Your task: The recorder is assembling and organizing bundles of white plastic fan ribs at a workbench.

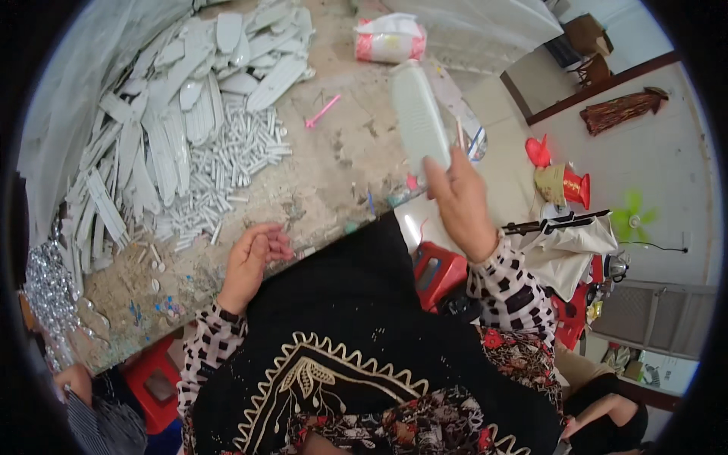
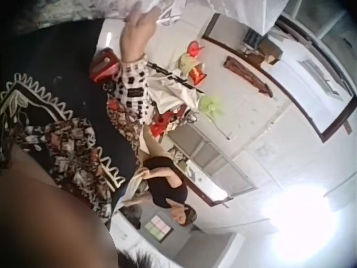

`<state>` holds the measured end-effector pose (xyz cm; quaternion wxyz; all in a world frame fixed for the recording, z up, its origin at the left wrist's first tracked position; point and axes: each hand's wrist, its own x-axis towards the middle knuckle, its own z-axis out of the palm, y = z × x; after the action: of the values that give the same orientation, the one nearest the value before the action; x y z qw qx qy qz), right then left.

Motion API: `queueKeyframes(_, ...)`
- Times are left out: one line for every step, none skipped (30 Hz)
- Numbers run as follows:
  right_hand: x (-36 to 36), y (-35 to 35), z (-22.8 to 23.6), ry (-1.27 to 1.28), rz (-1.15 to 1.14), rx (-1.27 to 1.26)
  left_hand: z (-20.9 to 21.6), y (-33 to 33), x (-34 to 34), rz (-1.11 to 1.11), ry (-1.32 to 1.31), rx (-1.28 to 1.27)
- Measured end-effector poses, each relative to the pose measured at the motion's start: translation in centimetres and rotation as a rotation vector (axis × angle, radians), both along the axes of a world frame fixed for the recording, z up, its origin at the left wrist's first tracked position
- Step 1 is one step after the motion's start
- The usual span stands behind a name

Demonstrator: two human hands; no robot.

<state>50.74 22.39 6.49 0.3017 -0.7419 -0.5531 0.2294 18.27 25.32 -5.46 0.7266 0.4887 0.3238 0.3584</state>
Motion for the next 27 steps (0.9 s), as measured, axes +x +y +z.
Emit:
queueKeyframes(-0.6,0.2,1.0,0.209,0.055,0.051,0.3,0.2,0.2,0.001,0.027,0.029)
queueKeyframes(-0.8,0.0,1.2,0.227,0.156,-0.186,0.4,-0.2,0.1,-0.004,0.051,0.043)
queueKeyframes(-1.5,-0.4,1.2,0.435,0.292,-0.354,0.4,-0.6,-0.1,-0.004,0.045,0.053)
queueKeyframes(-1.7,-0.3,0.6,0.500,0.394,-0.492,0.6,-1.1,-0.3,-0.006,0.032,0.013)
queueKeyframes(-1.9,0.0,0.3,0.563,0.496,-0.632,0.9,-1.5,-0.5,-0.007,0.018,-0.027)
queueKeyframes(-1.3,0.5,1.2,0.486,0.471,-0.667,1.2,-1.8,-0.6,0.007,0.001,-0.056)
queueKeyframes(-1.4,2.1,3.6,0.410,0.446,-0.702,1.7,-1.9,-0.8,0.014,-0.002,-0.045)
queueKeyframes(2.1,4.0,2.8,0.045,0.739,-0.231,2.2,-2.0,-1.0,0.028,-0.014,-0.056)
queueKeyframes(1.8,6.5,6.0,0.303,0.384,-0.359,2.3,-2.1,-1.5,0.052,-0.023,-0.076)
queueKeyframes(4.0,9.0,7.2,0.724,0.111,-0.141,2.8,-2.2,-1.6,0.050,-0.030,-0.065)
queueKeyframes(6.4,11.9,9.7,0.999,0.202,0.015,3.2,-2.3,-1.9,0.047,-0.044,-0.077)
queueKeyframes(6.1,13.0,13.2,1.097,0.263,0.060,3.5,-2.5,-2.3,0.048,-0.055,-0.093)
queueKeyframes(4.9,13.6,15.8,1.196,0.330,0.095,3.3,-2.7,-2.7,0.064,-0.057,-0.092)
queueKeyframes(3.0,13.7,16.1,1.201,0.347,0.084,3.2,-2.9,-3.0,0.064,-0.057,-0.098)
queueKeyframes(0.6,13.5,15.9,1.089,0.363,0.057,3.2,-3.1,-3.2,0.063,-0.056,-0.105)
queueKeyframes(-2.0,12.9,15.2,0.978,0.376,0.033,3.2,-3.4,-3.7,0.079,-0.051,-0.107)
queueKeyframes(-4.4,12.5,13.6,0.835,0.412,-0.053,3.2,-3.6,-4.1,0.077,-0.059,-0.110)
queueKeyframes(-5.8,12.0,11.6,0.802,0.571,-0.076,3.2,-3.6,-4.3,0.065,-0.070,-0.109)
queueKeyframes(-8.9,11.9,11.1,0.635,0.501,-0.201,3.1,-3.9,-4.7,0.085,-0.064,-0.114)
queueKeyframes(-10.5,12.1,10.2,0.572,0.505,-0.273,3.2,-3.9,-4.7,0.062,-0.060,-0.099)
queueKeyframes(-11.6,12.7,9.0,0.473,0.531,-0.283,3.2,-4.0,-4.9,0.040,-0.056,-0.085)
queueKeyframes(-12.4,14.2,7.1,0.365,0.586,-0.205,3.3,-4.2,-5.1,0.051,-0.052,-0.083)
queueKeyframes(-13.0,15.9,5.5,0.158,0.598,-0.105,3.4,-4.3,-5.2,0.035,-0.054,-0.078)
queueKeyframes(-13.7,17.4,4.0,-0.046,0.609,-0.003,3.5,-4.6,-5.6,0.025,-0.054,-0.075)
queueKeyframes(-14.0,18.8,2.0,-0.044,0.612,0.001,3.8,-4.8,-6.0,0.028,-0.051,-0.071)
queueKeyframes(-14.2,20.1,-0.1,-0.370,0.648,0.150,3.9,-4.9,-6.5,0.022,-0.048,-0.068)
queueKeyframes(-15.3,20.7,-1.4,-0.695,0.679,0.301,3.9,-5.2,-7.1,0.024,-0.044,-0.068)
